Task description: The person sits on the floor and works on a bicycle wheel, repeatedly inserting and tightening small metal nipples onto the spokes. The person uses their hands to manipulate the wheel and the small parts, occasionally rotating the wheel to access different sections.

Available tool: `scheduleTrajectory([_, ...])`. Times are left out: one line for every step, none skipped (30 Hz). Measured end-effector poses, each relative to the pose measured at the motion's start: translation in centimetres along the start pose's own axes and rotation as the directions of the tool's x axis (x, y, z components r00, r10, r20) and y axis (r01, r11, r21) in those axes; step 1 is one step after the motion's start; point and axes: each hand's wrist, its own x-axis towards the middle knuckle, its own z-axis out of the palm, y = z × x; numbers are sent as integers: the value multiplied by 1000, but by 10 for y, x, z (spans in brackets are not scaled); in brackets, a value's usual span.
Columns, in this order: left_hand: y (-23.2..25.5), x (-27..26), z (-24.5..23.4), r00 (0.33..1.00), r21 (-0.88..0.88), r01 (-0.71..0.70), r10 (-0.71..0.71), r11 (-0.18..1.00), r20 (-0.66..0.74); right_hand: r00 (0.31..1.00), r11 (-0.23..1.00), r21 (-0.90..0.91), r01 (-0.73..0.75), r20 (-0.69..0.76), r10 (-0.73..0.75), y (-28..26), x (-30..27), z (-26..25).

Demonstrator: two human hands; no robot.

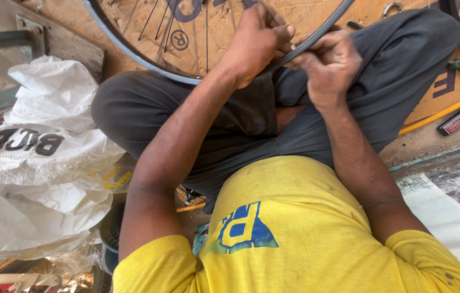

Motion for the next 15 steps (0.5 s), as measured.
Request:
scheduleTrajectory([-1,-2,0,998,156,-10,19,988,-59,999,999,7,-33,14,33,5,-2,-2])
scheduleTrajectory([-2,-2,1,992,308,-10,47,951,-114,999,999,-2,-41,5,41,10,-6,-4])
scheduleTrajectory([-3,-5,4,952,474,-164,266,865,-155,999,999,-8,-50,-1,50,15,-8,-4])
scheduleTrajectory([-5,-9,8,867,630,-287,475,722,-149,998,998,-13,-59,-7,58,19,-8,-4])
scheduleTrajectory([-6,-10,11,745,761,-371,660,532,-98,998,998,-18,-53,-16,53,21,-8,-6])
scheduleTrajectory([-6,-7,9,740,743,-408,669,530,-71,999,999,-23,-48,-24,47,23,-8,-7])
scheduleTrajectory([-7,-5,6,736,721,-444,676,532,-45,998,998,-31,-47,-35,45,24,-9,-9])
scheduleTrajectory([-10,-3,4,731,698,-479,682,532,-19,999,999,-27,-37,-28,36,25,-10,-9])
scheduleTrajectory([-13,4,2,792,710,-435,610,554,10,999,999,-23,-26,-20,26,26,-9,-8])
scheduleTrajectory([-14,14,-2,846,723,-390,531,570,37,1000,1000,-19,-16,-12,16,28,-9,-7])
scheduleTrajectory([-17,20,-5,892,737,-342,447,583,61,1000,999,-45,-5,-4,5,28,-8,-7])
scheduleTrajectory([-19,23,-8,909,722,-334,408,606,78,1000,997,-71,6,5,-6,28,-7,-7])
scheduleTrajectory([-21,26,-11,924,705,-326,370,630,96,1000,995,-101,17,13,-16,27,-7,-8])
scheduleTrajectory([-21,28,-12,936,687,-316,331,654,116,1000,997,-80,1,24,1,25,-7,-9])
scheduleTrajectory([-22,25,-12,948,662,-289,304,692,96,999,999,-52,-15,38,17,24,-7,-9])
